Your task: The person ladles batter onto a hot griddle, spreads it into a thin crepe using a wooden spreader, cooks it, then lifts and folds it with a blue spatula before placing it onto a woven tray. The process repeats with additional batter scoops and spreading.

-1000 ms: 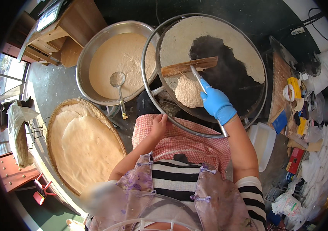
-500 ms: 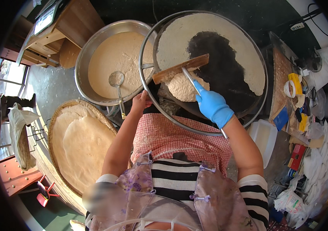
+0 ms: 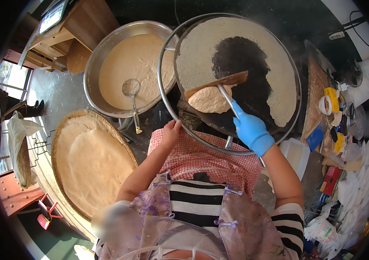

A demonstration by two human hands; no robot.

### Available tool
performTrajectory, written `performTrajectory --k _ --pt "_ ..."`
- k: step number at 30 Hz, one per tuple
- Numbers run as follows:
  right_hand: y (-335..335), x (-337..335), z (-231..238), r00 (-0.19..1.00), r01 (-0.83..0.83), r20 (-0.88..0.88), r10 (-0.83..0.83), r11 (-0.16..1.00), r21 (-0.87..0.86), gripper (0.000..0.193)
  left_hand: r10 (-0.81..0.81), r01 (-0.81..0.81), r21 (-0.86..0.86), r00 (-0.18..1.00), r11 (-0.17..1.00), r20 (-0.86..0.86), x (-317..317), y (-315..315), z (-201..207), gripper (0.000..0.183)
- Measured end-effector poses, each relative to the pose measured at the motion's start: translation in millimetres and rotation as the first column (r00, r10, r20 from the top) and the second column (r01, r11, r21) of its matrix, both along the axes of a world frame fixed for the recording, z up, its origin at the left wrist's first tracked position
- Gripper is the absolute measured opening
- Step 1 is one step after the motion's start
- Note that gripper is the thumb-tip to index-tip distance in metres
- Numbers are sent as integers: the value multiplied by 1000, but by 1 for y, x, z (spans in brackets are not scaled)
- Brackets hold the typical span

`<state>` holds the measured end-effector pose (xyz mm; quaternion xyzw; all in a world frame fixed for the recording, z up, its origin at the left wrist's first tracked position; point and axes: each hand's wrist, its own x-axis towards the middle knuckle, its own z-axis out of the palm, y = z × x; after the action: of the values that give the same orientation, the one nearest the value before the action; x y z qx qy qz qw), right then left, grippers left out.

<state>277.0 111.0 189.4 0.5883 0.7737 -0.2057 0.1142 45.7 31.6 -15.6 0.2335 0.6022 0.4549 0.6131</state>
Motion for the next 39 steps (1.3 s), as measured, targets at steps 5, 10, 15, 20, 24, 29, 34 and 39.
performTrajectory --k 5,10,15,20,24,29,34,39 --pt "14 15 15 931 232 -220 -292 937 -262 54 -60 63 -65 997 996 44 -43 36 4 24" --pt "28 -24 -24 984 -50 -164 71 991 124 49 -23 22 -29 999 999 -37 -62 52 17 33" --pt "3 21 9 997 32 -71 -35 998 -47 54 26 -16 -87 992 996 121 -38 -4 23 45" --pt "35 -15 -6 949 170 -271 -162 985 8 50 9 6 -66 977 998 213 21 -25 14 28" --pt "22 -24 -18 990 -15 -140 26 997 77 54 73 -70 -27 988 997 138 11 -3 7 22" --pt "17 16 12 982 162 -69 -174 974 -161 54 -64 71 -76 994 995 91 -36 30 9 22" --pt "46 -27 -6 961 74 -271 -52 995 72 54 -106 112 -117 993 987 61 -68 60 19 28" --pt "23 -11 3 1000 14 -15 -14 1000 -27 53 15 -7 -112 997 994 69 -60 33 23 37"
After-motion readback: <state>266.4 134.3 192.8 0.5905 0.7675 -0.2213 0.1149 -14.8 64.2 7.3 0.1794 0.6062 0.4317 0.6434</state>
